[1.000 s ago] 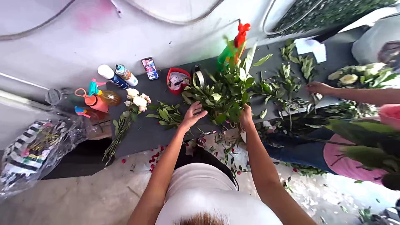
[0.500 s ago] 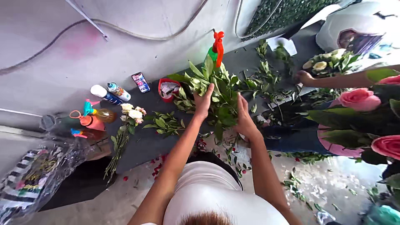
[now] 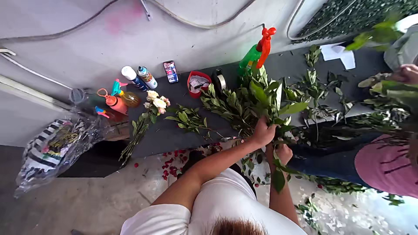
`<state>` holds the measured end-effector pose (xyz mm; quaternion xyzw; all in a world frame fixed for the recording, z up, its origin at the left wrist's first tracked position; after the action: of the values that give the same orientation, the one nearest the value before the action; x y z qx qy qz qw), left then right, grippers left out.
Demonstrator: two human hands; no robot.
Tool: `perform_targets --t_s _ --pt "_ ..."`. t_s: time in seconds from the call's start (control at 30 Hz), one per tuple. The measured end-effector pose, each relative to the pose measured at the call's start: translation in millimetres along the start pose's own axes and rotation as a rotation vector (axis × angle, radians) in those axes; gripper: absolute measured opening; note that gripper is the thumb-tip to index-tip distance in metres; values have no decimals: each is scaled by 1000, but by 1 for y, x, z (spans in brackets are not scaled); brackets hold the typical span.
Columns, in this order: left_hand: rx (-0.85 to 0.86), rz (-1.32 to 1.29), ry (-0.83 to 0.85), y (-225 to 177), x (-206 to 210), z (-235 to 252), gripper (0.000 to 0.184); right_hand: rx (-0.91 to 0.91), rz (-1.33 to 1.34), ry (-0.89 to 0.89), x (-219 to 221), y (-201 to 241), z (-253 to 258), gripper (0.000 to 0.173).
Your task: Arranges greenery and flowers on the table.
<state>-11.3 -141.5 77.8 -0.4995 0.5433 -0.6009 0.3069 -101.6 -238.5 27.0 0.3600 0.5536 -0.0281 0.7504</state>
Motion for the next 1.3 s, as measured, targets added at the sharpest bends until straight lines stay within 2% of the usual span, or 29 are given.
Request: perform_targets --t_s 0.13,0.23,0.3,0.4,0.5,0.53,0.6,0.63,0.67,0.7,0.73,0.77,0.83,0.9,1.0,1.1,1.2,1.23,1.3 --pt "-43 74 96 8 11 -12 37 110 24 0 6 -23 -16 28" --pt "-50 68 115 18 17 -18 37 192 36 30 12 -35 -22 29" --pt "-57 61 106 17 18 -19 37 308 18 82 18 -55 -26 32" --pt "-17 128 22 -25 0 -1 34 525 -6 167 19 -120 -60 35" --pt "319 70 -201 -83 -47 50 27 733 -183 249 -3 -200 -126 46" --pt "367 53 -259 -98 -64 62 29 803 -248 307 -10 -225 -145 48" --pt "358 70 -327 -111 -89 75 36 837 -267 439 -15 -264 -166 50" --pt "358 73 -345 -110 -97 80 36 806 -242 508 -12 -275 -168 59" --pt "368 58 -355 -106 -102 84 34 764 -219 578 -10 -275 -159 80" --pt "385 19 -370 -100 -105 86 29 682 -193 595 -12 -260 -139 97" --pt "401 -33 -385 -93 -106 87 20 579 -115 548 -16 -234 -113 100" --pt "404 -84 -385 -86 -106 85 13 482 10 465 -20 -199 -85 90" --pt "404 -142 -396 -75 -101 78 8 430 366 367 -20 -117 -33 62" --pt "396 -145 -417 -65 -93 66 9 470 701 461 -6 -39 2 52" --pt "367 -142 -454 -49 -80 48 15 480 1037 691 24 41 25 56" --pt "389 -137 -505 -37 -80 35 13 493 1177 760 48 71 28 35" --pt "343 -117 -583 -29 -102 35 13 480 1138 829 55 72 20 31" --pt "299 -115 -598 -25 -108 35 17 420 1091 838 54 70 19 30" --pt "194 -125 -626 -17 -119 33 26 194 759 706 48 59 23 26"
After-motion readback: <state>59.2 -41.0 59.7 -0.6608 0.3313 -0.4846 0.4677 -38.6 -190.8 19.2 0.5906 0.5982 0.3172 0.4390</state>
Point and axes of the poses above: each hand's wrist, its own z-axis towards the middle knuckle, its own x-axis out of the palm, y = z × x, the point moved 5 cm from there along z, towards the middle knuckle, and after that the axes turned 5 degrees about x, right-handed, at the moved point
